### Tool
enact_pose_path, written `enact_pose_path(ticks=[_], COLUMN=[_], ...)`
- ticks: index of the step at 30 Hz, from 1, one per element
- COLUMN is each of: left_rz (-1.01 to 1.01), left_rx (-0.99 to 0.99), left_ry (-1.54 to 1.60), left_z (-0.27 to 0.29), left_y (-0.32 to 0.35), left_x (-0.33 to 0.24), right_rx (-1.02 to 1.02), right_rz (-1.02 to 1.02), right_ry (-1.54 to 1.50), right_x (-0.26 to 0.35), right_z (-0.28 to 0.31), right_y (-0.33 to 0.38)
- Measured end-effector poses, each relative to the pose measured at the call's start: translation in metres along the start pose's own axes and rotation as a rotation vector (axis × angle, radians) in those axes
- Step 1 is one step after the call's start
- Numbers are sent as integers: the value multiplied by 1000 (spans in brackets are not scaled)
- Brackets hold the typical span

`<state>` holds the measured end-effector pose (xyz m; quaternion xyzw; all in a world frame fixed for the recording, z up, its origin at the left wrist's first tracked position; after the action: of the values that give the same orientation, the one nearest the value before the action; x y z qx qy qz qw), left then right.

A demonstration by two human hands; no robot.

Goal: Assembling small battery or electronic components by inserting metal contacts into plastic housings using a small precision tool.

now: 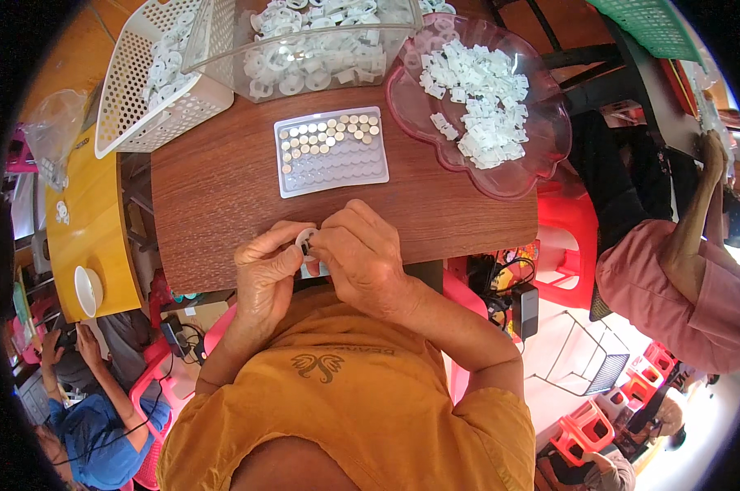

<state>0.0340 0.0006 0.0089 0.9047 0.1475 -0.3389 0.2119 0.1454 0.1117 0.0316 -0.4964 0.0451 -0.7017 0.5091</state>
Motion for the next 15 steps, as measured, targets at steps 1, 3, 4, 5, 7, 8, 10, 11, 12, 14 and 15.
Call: enact_pose_path(ticks=[1, 3, 4, 5, 7, 8, 10, 11, 12, 14, 15], left_rz=[2, 21, 23, 25, 30, 11, -6, -28, -49, -37, -27], left_rx=[0, 12, 13, 0, -12, -32, -51, -43, -34, -35, -37], left_ry=[-1, 6, 4, -6, -16, -41, -67, -72, -78, -64, -50], left_z=[0, 0, 0, 0, -2, -4, -5, -3, -3, -4, -4], left_y=[0, 0, 1, 1, 2, 3, 3, 3, 3, 3, 2], left_x=[0, 0, 0, 1, 2, 1, 2, 5, 6, 5, 4], right_rx=[-1, -39, -41, -46, -52, -35, -18, -17, -17, 8, 34], right_rz=[-2, -59, -62, -81, -102, -92, -84, -62, -39, -77, -113], right_ry=[0, 13, 13, 19, 27, 45, 64, 76, 88, 83, 77], right_x=[1, 0, 1, 1, 0, -1, -2, -2, -1, -1, -1], right_z=[-1, -3, -4, -5, -6, -5, -5, -5, -5, -3, -1], right_y=[1, 5, 5, 6, 7, 7, 7, 7, 6, 6, 5])
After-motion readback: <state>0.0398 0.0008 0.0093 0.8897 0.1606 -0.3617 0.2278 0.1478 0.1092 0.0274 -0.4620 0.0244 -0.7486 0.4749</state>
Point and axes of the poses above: each hand's wrist, its own y-axis away from the middle knuckle, its own z-axis out of the back of the hand, x = y × z, the point moved 1 cm from there along -y, towards the middle knuckle, and after that the axes turned 7 degrees about y, right-handed, at the moved point
